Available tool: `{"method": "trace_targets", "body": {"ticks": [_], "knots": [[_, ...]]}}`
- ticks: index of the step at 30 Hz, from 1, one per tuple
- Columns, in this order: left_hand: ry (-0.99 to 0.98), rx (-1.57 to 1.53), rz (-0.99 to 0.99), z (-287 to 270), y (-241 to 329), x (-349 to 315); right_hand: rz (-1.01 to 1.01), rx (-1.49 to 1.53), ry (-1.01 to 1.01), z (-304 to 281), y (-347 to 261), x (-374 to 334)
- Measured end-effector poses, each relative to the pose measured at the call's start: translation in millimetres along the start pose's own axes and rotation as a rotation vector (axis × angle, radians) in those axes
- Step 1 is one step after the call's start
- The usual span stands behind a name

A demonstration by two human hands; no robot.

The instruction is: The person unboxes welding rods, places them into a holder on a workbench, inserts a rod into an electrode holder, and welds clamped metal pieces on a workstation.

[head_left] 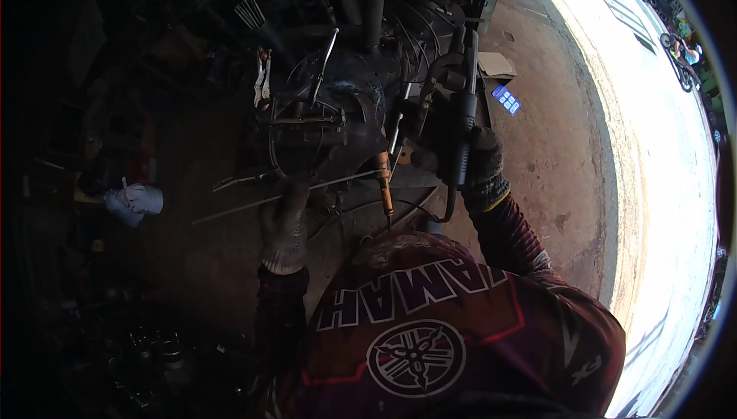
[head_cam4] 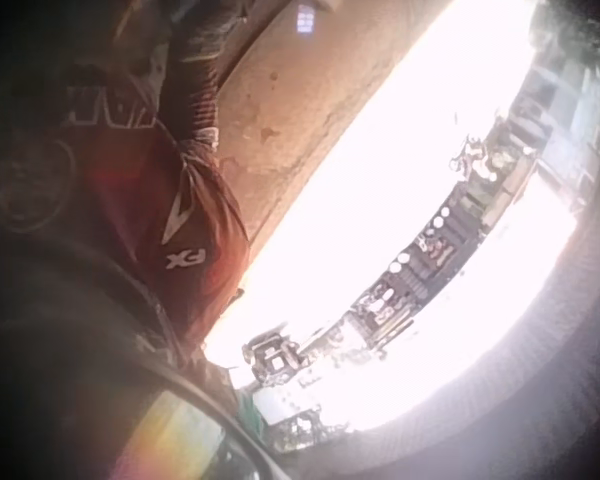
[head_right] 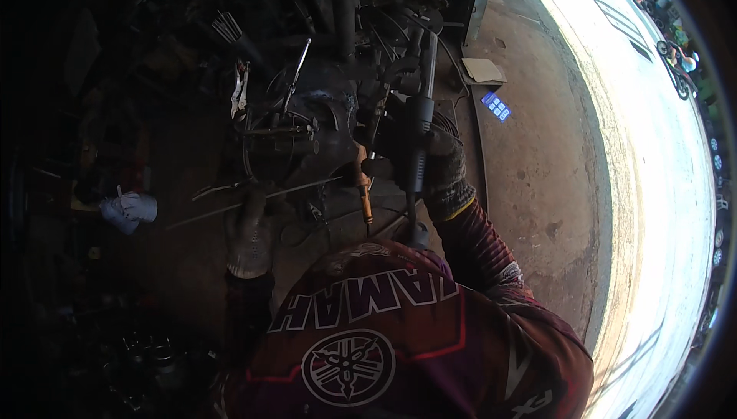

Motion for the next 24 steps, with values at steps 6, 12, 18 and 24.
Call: {"method": "trace_targets", "body": {"ticks": [6,12,18,24], "knots": [[0.075,-0.378,-0.069,-13,10,17,-0.211,0.016,0.074,70,33,-7],[0.108,-0.586,-0.056,-27,12,27,-0.17,0.02,0.041,75,51,-19],[0.08,-0.698,-0.076,-43,-4,22,-0.106,0.035,0.111,75,61,-31],[0.051,-0.99,0.041,-21,10,23,-0.033,0.326,-0.028,34,74,-36]]}}
Point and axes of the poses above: each hand's wrist, its own x-axis towards the middle knuckle, its own z-axis out of the palm, y = z × x, the point moved 3 cm from there along x, towards the middle knuckle, and after that the axes turned 14 degrees about z, right-handed, at the moved point
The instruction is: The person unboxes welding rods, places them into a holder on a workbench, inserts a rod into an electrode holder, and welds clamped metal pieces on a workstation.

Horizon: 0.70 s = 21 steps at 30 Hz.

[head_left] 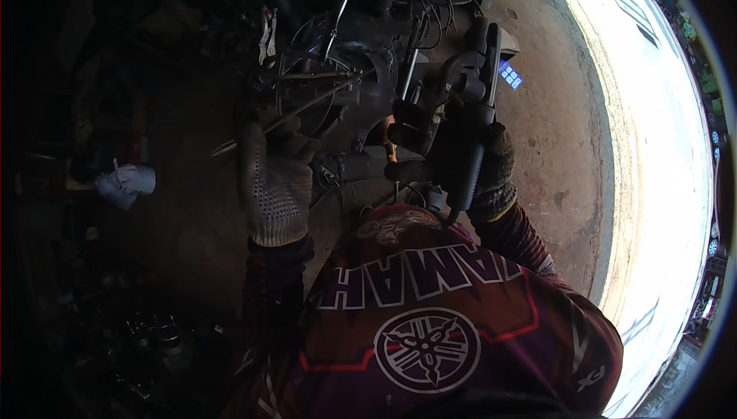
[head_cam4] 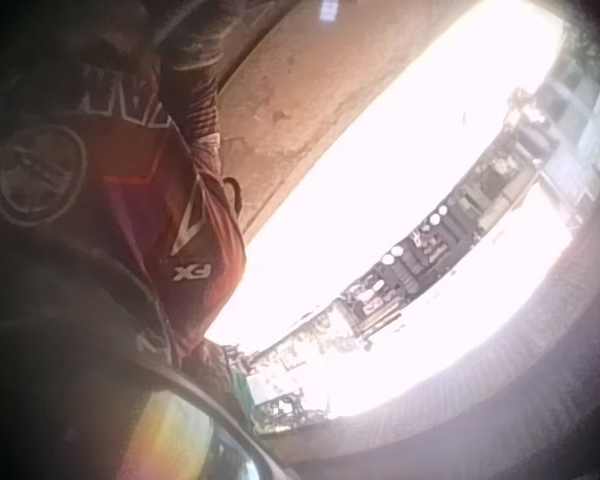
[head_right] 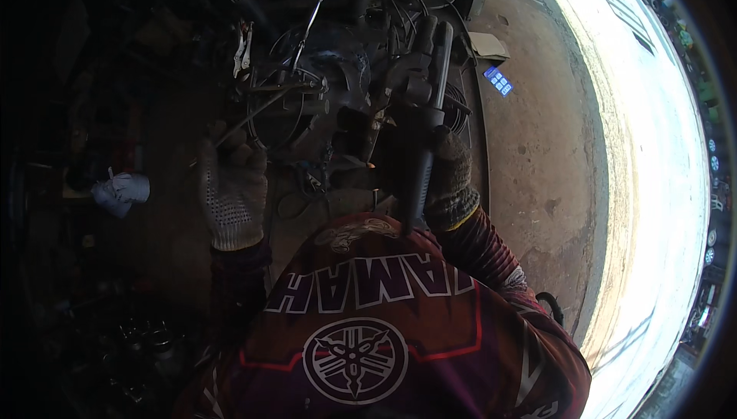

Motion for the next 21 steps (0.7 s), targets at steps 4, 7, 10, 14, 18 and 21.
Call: {"method": "trace_targets", "body": {"ticks": [4,7,10,14,18,21], "knots": [[0.029,-0.162,0.091,35,-45,-1,0.023,-0.231,0.337,6,-3,6],[0.166,-0.201,0.032,47,-84,0,0.086,-0.213,0.354,5,6,12],[0.235,-0.048,-0.037,51,-98,-1,0.144,-0.245,0.279,15,10,18],[0.185,-0.124,-0.101,46,-103,0,0.198,-0.235,0.297,2,4,16],[0.243,-0.091,-0.088,36,-110,1,0.221,-0.436,0.424,21,-5,16],[0.214,0.0,-0.055,36,-91,5,0.253,-0.515,0.387,30,-5,19]]}}
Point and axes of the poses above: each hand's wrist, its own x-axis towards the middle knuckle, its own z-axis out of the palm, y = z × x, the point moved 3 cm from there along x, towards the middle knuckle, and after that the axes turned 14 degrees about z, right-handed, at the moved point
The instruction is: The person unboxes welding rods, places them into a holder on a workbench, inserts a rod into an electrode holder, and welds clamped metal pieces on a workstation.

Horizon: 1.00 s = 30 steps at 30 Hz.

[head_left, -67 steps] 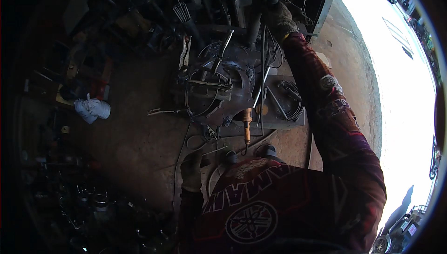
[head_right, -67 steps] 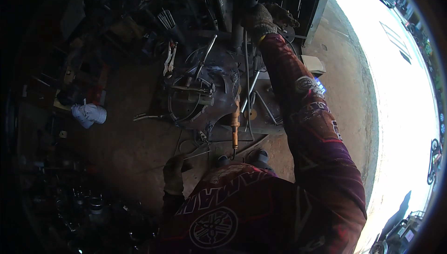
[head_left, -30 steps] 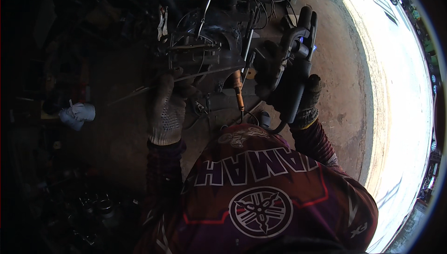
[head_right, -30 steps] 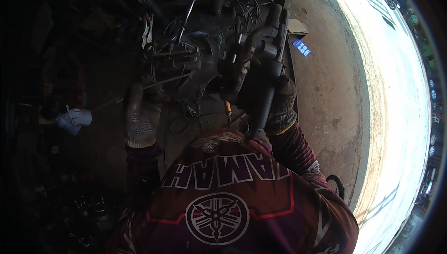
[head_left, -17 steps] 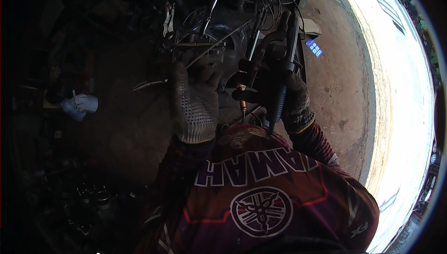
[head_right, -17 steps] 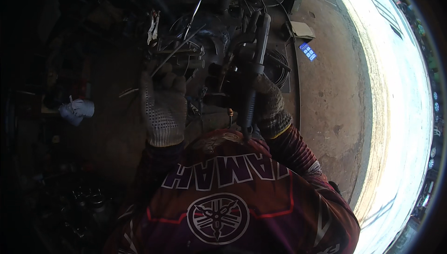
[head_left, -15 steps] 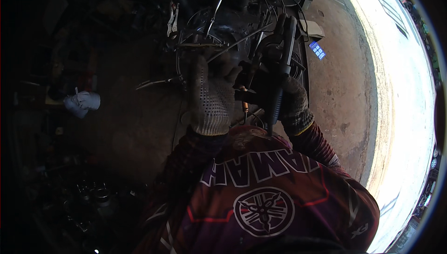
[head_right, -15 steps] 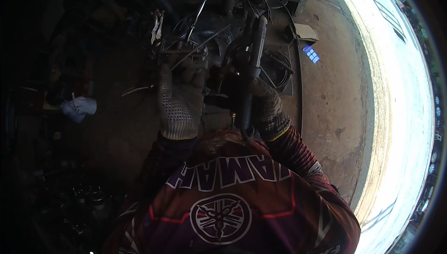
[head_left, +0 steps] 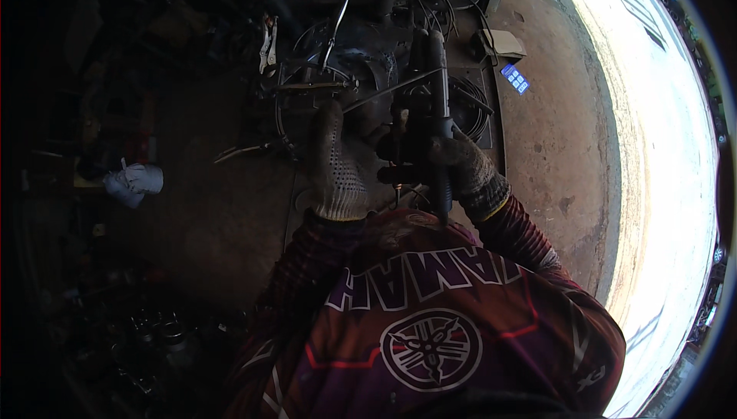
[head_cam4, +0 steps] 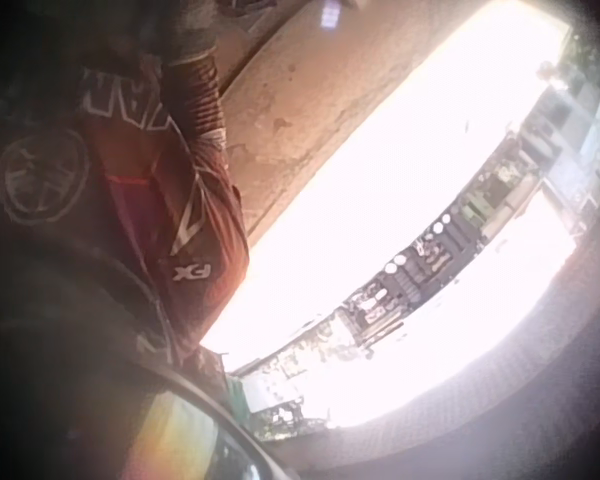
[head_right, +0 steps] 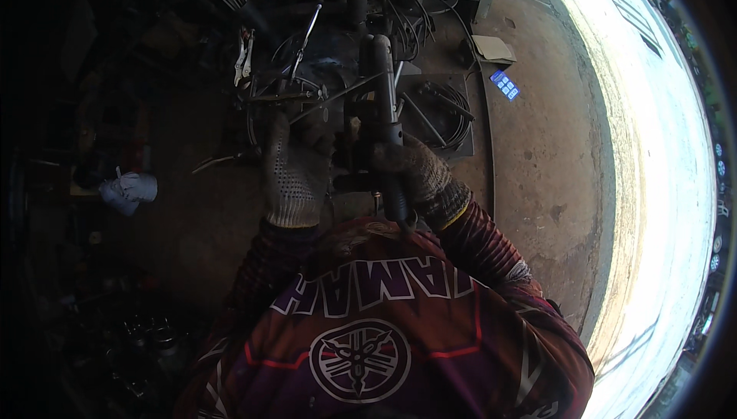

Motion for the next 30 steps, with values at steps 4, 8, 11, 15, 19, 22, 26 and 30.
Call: {"method": "trace_targets", "body": {"ticks": [4,8,11,15,19,22,26,30], "knots": [[-0.081,0.279,0.126,-16,45,21,0.012,0.032,-0.151,-8,9,-4],[-0.07,0.44,0.155,-7,66,25,0.044,-0.015,-0.201,-11,22,-2],[-0.025,0.49,0.137,-11,75,26,0.069,-0.058,-0.167,-8,21,-2],[-0.047,0.6,0.186,-13,85,28,0.073,-0.124,-0.12,2,21,-3],[-0.052,0.651,0.207,-23,93,30,0.094,-0.168,-0.034,4,23,-5],[-0.068,0.711,0.226,-18,92,26,0.105,-0.22,-0.006,1,26,-1],[-0.114,0.881,0.285,-16,93,25,0.118,-0.259,0.051,-1,27,1],[-0.074,0.764,0.248,-18,95,26,0.125,-0.275,0.087,3,28,3]]}}
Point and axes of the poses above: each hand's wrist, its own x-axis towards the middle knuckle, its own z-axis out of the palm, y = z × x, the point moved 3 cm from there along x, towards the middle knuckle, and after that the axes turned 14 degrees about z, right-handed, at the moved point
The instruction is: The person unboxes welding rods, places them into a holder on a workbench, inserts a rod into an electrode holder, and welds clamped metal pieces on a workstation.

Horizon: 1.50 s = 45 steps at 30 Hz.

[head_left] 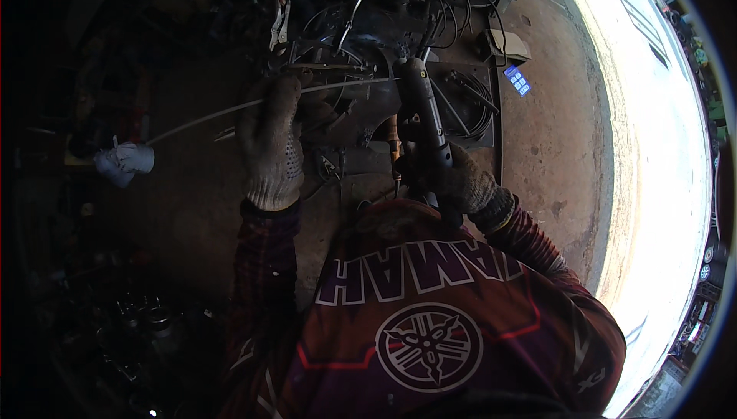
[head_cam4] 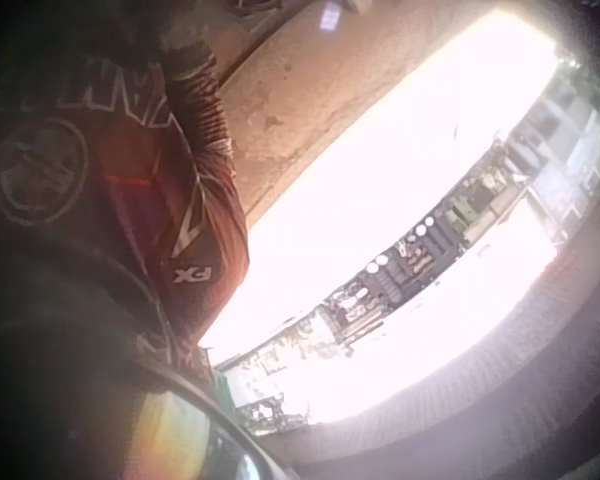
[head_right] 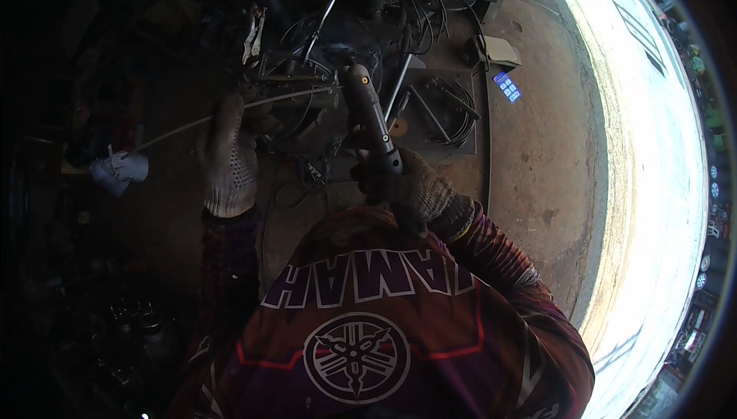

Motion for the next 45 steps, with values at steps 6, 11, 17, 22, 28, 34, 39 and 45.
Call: {"method": "trace_targets", "body": {"ticks": [6,11,17,22,28,34,39,45], "knots": [[-0.017,-0.01,0.008,-2,-2,1,0.044,-0.038,0.014,-6,5,6],[0.013,-0.049,0.032,-5,-7,4,0.059,-0.091,0.04,-3,2,7],[0.016,-0.051,-0.024,-9,-9,4,0.056,-0.077,0.024,-2,4,7],[-0.008,-0.044,0.06,-8,-10,2,0.052,-0.082,0.023,7,1,7],[-0.023,-0.038,0.027,-9,-5,2,0.06,-0.106,0.074,13,0,6],[-0.044,-0.01,-0.004,-9,-3,0,0.035,-0.032,0.02,8,9,11],[-0.054,0.008,0.017,-13,-4,1,0.108,-0.081,0.082,14,3,7],[-0.068,0.013,0.037,-10,0,2,0.102,-0.071,0.059,14,6,7]]}}
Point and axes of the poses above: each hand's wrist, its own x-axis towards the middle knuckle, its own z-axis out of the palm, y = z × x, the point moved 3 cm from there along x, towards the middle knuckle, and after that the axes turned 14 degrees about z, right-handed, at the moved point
